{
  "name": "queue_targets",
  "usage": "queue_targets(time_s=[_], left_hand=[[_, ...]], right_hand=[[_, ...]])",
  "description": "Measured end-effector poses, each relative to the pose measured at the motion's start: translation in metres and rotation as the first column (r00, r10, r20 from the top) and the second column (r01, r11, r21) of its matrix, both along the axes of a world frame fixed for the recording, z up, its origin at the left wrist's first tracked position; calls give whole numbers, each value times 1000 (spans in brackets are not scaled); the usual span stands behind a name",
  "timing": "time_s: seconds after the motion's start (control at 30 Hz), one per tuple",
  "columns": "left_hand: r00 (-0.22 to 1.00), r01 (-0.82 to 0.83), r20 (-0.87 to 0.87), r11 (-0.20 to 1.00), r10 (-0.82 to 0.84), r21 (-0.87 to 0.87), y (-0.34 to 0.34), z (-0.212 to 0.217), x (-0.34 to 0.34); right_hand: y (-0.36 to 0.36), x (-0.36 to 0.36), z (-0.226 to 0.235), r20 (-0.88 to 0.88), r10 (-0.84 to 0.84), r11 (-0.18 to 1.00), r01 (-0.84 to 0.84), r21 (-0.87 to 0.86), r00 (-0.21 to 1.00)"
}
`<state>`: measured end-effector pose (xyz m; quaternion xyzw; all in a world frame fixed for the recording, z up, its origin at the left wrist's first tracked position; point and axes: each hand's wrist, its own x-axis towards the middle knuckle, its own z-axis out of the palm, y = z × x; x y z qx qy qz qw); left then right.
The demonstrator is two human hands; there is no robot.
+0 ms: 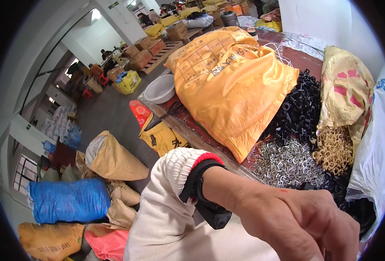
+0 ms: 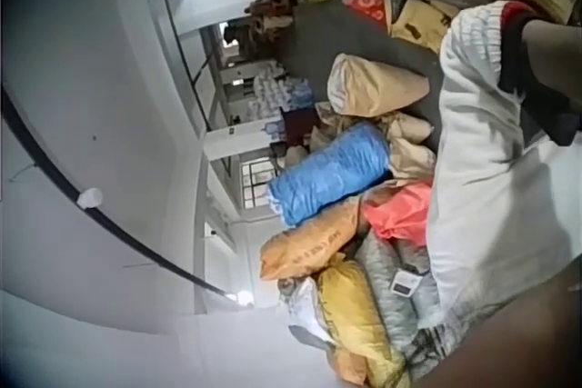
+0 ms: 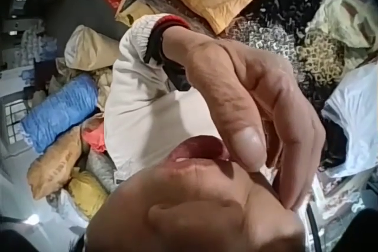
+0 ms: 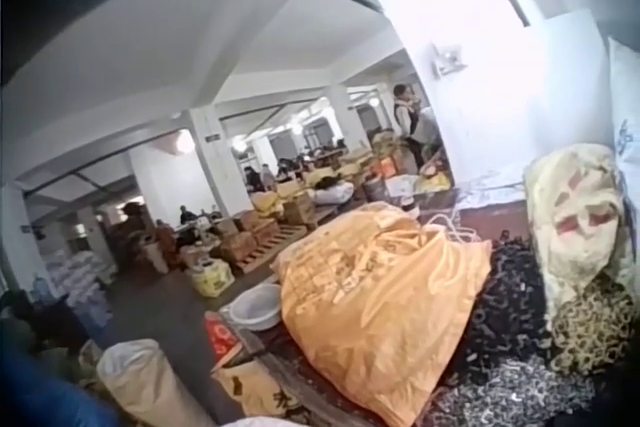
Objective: Manually assembling small metal clips onto black plastic components at a factory workbench.
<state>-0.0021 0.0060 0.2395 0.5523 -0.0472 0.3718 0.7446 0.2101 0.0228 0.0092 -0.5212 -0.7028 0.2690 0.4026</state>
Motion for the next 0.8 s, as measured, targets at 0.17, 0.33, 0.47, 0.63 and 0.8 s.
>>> queue_targets(time_s=[0.17, 0.33, 0.47, 0.63, 0.8], left_hand=[[998, -60, -23, 981, 66, 186, 24, 5, -25], [314, -375, -465, 558, 828, 740, 131, -83, -66], [-121, -225, -603, 570, 788, 790, 191, -146, -110], [-403, -98, -248, 228, 881, 969, 186, -168, -85], [-426, 231, -34, 145, 904, 962, 176, -181, -84]], right_hand=[[2, 2, -2, 8, -1, 1000, 1, 5, 1000], [0, 3, -8, -28, -32, 999, 31, -43, 999], [0, 3, -1, -28, -21, 999, 20, -31, 999], [3, 1, -5, -16, -22, 1000, 22, 12, 1000], [3, 2, -5, -9, -27, 1000, 27, 4, 1000]])
